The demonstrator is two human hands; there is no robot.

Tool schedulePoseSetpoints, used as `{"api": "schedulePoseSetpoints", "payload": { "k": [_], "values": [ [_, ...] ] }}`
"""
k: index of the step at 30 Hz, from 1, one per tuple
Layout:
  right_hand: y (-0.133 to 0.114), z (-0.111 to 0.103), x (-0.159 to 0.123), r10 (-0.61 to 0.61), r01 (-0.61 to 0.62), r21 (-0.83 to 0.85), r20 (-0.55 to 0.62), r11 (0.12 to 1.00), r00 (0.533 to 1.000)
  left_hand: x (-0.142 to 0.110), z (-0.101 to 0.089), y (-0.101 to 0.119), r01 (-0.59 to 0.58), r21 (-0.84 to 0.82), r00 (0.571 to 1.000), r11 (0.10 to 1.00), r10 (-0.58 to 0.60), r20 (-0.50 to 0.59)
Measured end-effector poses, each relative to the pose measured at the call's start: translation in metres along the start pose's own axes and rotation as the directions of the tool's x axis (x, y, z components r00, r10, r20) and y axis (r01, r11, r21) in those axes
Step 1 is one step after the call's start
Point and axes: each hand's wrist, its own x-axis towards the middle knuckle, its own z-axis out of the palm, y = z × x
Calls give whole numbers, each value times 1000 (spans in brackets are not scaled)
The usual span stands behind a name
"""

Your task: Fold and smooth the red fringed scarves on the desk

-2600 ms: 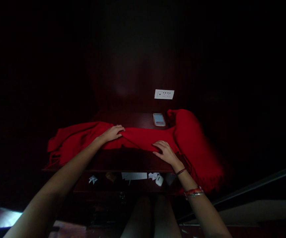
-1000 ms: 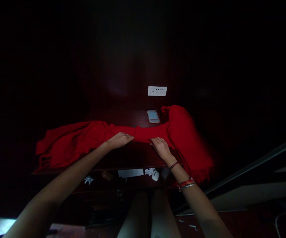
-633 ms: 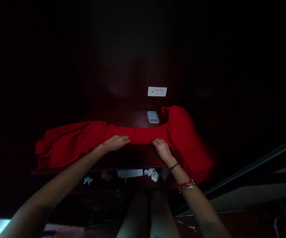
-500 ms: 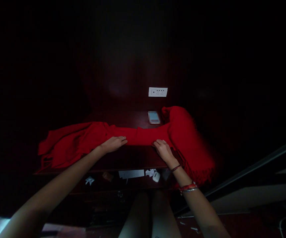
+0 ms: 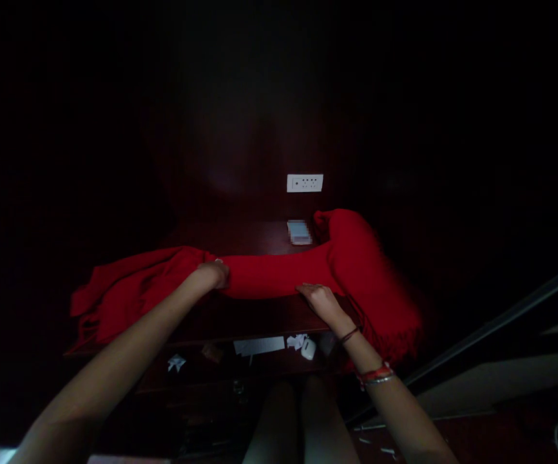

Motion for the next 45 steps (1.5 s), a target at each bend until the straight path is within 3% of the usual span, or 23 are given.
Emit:
{"api": "schedulePoseSetpoints", "payload": {
  "k": [2,4,6,10,12,14,17,20,22,24,26,28,35,37,39,40,42,43,45],
  "values": [
    [2,2,0,-14,14,3,-7,1000,1000,12,0,22,-33,-18,998,999,32,-54],
    [3,4,-1,-21,21,14,-24,1000,1000,22,11,42,-149,-77,979,986,136,-148],
    [5,5,-3,-19,20,29,-36,999,999,28,29,50,-103,-133,992,986,92,-86],
    [4,4,-5,-4,7,69,-42,998,999,31,57,36,-23,-195,999,981,16,-37],
    [4,3,-6,11,-7,90,-41,996,999,28,60,26,-17,-203,1000,979,12,-26],
    [2,2,-6,41,-37,98,-39,994,998,23,57,22,-52,-190,995,980,34,-99],
    [1,0,-6,60,-56,97,-41,994,997,18,51,25,-289,-148,946,946,259,-194],
    [0,0,-5,25,-22,90,-25,996,999,23,42,31,-430,-177,899,885,438,5],
    [1,1,-4,10,-12,88,24,996,1000,31,35,37,-394,-183,911,901,409,47],
    [2,3,-3,10,-17,85,83,996,996,39,30,46,-390,-172,920,905,389,-38],
    [3,4,-3,14,-24,78,122,997,992,46,30,55,-432,-174,902,885,423,-88],
    [4,3,-3,16,-27,75,141,997,990,50,36,60,-448,-201,893,871,448,-47],
    [1,0,-5,12,-22,75,134,997,991,62,49,20,-176,-199,980,964,191,59],
    [-2,-1,-2,12,-19,69,104,997,995,60,45,20,-164,-162,985,973,170,18],
    [-5,-2,1,-31,25,80,69,996,997,55,41,34,-301,-126,951,945,287,-115],
    [-7,-3,2,-61,55,93,61,994,996,52,41,43,-403,-106,908,909,382,-173],
    [-10,-2,4,-104,94,125,75,988,992,49,42,60,-567,-87,816,819,544,-197],
    [-11,-1,5,-107,94,139,95,986,990,49,44,64,-605,-94,793,791,586,-170],
    [-11,2,6,-92,71,157,132,985,987,53,47,62,-584,-131,812,801,574,-106]
  ]
}}
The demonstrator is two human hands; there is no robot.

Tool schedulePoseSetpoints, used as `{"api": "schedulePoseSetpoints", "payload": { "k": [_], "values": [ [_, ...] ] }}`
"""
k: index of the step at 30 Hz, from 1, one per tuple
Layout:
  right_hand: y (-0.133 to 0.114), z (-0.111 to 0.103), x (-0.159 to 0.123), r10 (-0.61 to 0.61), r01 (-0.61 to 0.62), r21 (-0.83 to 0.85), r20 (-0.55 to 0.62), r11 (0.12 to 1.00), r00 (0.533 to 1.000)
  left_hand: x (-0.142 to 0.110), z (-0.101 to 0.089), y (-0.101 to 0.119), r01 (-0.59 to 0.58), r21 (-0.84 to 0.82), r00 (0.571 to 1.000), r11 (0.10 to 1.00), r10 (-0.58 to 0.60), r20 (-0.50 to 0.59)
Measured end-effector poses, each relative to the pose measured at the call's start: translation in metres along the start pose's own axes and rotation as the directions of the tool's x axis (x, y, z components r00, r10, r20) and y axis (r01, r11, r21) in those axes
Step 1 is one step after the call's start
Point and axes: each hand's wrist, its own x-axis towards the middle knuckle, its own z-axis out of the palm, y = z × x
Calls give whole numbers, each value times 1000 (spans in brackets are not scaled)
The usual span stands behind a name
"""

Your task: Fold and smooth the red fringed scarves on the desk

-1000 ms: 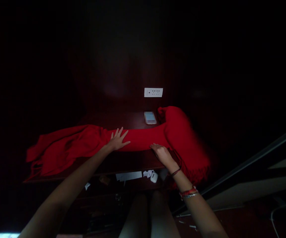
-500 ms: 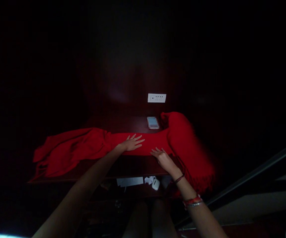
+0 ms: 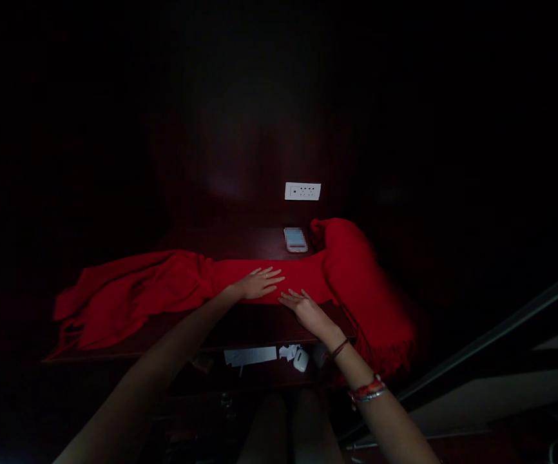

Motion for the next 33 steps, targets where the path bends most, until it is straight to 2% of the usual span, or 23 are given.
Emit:
{"api": "schedulePoseSetpoints", "payload": {
  "k": [2,4,6,9,12,16,20,25,28,30,32,33],
  "values": [
    [1,2,1,10,-11,13,22,1000,1000,-1,-1,-14,145,-28,989,989,-144,39],
    [3,3,1,13,-14,20,38,1000,999,-3,-4,-29,314,-31,948,949,-312,62],
    [4,3,1,17,-18,19,43,1000,999,-4,-5,-35,383,-15,923,924,-383,24],
    [3,3,0,11,-11,-3,24,1000,1000,1,-2,-28,256,6,963,967,-254,-85],
    [-1,0,1,2,-4,-85,-28,996,1000,11,2,-23,179,-24,982,984,-180,-56],
    [-12,-8,7,21,-45,-242,-102,969,995,28,-5,-35,231,-135,969,964,-240,-54],
    [-19,-8,16,103,-150,-331,-156,932,982,44,-20,-49,318,-224,939,921,-339,-60],
    [-17,-4,15,193,-244,-306,-187,920,963,53,-31,-52,301,-356,949,885,-316,15],
    [-13,-12,9,262,-320,-272,-231,908,937,51,-40,-51,249,-451,963,857,-268,22],
    [-9,-21,4,324,-382,-204,-265,902,908,51,-50,-48,190,-585,970,788,-241,-10],
    [-5,-32,1,384,-423,-47,-340,905,859,55,-63,-42,92,-765,968,638,-238,-81],
    [-2,-37,-1,410,-422,64,-402,904,819,59,-70,-38,34,-838,963,544,-243,-119]
  ]
}}
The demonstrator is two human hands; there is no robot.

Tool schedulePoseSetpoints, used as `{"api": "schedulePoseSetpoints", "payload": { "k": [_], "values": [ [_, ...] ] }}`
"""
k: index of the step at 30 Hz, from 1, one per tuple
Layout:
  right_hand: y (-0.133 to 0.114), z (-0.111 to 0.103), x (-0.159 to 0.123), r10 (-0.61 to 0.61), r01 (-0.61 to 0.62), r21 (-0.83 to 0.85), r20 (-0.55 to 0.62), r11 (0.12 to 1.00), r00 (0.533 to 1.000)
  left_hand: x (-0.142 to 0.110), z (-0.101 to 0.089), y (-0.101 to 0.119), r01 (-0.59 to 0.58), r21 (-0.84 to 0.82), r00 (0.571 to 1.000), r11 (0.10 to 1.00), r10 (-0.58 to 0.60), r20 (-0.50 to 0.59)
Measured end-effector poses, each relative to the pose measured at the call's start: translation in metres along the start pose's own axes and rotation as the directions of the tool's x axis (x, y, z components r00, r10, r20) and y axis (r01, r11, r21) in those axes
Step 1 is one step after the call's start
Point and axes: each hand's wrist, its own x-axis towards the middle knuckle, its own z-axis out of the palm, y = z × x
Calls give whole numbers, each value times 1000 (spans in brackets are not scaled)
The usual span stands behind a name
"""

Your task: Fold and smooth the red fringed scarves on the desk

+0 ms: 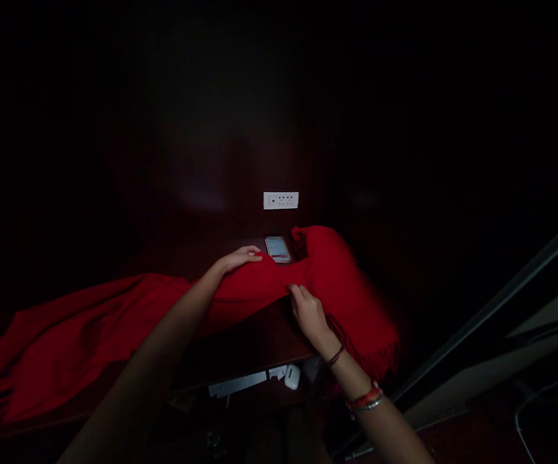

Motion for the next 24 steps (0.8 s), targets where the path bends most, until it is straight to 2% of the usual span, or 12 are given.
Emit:
{"api": "schedulePoseSetpoints", "payload": {
  "k": [2,4,6,9,12,13,15,17,19,21,24],
  "values": [
    [6,-11,4,100,-61,242,-156,968,983,11,4,20,-50,-184,998,982,43,-41],
    [14,-22,9,243,-112,469,-228,876,943,25,12,45,-99,-288,995,952,88,-53],
    [24,-35,12,380,-175,650,-189,740,905,41,23,71,-151,-354,988,923,137,-65],
    [44,-58,14,500,-195,833,-109,517,859,68,45,108,-213,-354,977,911,202,-68],
    [72,-75,10,565,-161,903,-103,398,818,98,74,129,-257,-264,966,930,254,-46],
    [84,-77,7,584,-167,905,-104,391,805,108,85,132,-274,-227,962,935,271,-41],
    [109,-76,1,615,-217,876,-109,431,781,128,108,132,-310,-109,951,944,307,-41],
    [132,-69,-7,629,-302,795,-125,526,767,144,130,126,-345,133,935,929,353,-34],
    [150,-59,-13,623,-394,659,-147,641,768,154,150,118,-357,378,922,854,386,-2],
    [160,-50,-17,616,-481,484,-163,731,771,156,165,111,-355,509,919,784,393,35],
    [160,-45,-19,594,-548,249,-182,799,784,150,178,108,-341,564,925,752,376,56]
  ]
}}
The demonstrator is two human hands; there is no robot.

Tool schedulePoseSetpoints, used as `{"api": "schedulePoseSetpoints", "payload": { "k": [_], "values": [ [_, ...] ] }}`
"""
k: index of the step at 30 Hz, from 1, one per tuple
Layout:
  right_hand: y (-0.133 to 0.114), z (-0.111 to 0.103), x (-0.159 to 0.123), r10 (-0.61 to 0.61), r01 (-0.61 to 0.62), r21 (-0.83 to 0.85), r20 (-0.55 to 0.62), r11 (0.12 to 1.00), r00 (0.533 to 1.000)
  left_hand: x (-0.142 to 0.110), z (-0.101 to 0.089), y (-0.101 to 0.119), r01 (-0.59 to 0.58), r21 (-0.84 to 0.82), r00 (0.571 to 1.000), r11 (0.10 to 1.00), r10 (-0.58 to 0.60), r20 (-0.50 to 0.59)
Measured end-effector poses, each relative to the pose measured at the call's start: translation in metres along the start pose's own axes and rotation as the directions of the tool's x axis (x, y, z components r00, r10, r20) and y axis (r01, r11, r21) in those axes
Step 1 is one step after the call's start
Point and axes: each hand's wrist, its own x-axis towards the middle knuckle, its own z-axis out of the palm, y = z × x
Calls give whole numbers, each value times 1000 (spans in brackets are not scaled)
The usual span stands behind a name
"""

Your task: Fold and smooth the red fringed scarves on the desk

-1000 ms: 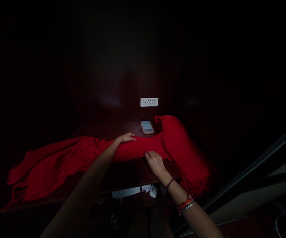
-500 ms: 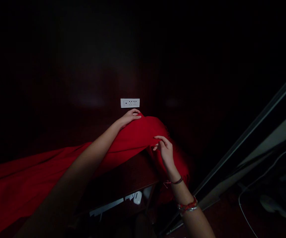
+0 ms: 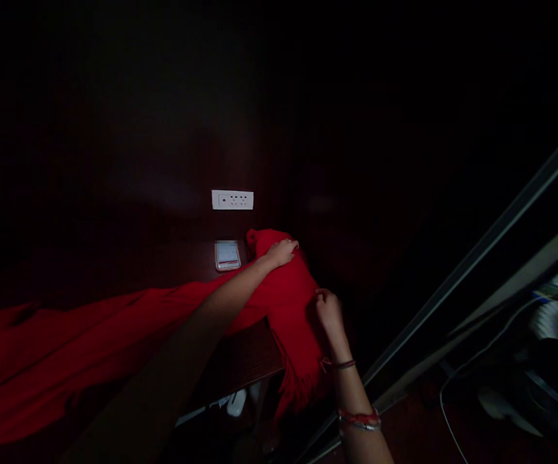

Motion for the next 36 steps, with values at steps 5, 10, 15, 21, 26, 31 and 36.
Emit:
{"api": "schedulePoseSetpoints", "payload": {
  "k": [5,10,15,21,26,31,36],
  "values": [
    [-14,-4,-7,-83,88,-259,30,962,996,-23,-15,17,-4,213,999,977,15,-50],
    [-38,-9,-23,-262,249,-345,7,905,965,-100,-49,4,-53,340,991,939,92,-101],
    [-85,6,-57,-630,696,-91,354,712,691,-230,-85,-46,113,460,993,881,-108,-37],
    [-124,64,-97,-788,832,154,448,533,422,-382,-125,-77,508,582,853,635,-462,-241],
    [-111,103,-101,-793,806,262,489,531,364,-451,-146,-71,695,612,696,378,-569,-439],
    [-95,107,-93,-783,738,331,460,588,418,-472,-159,-89,864,380,494,330,-696,-521],
    [-96,106,-92,-776,696,377,458,611,433,-458,-175,-114,723,355,691,593,-617,-377]
  ]
}}
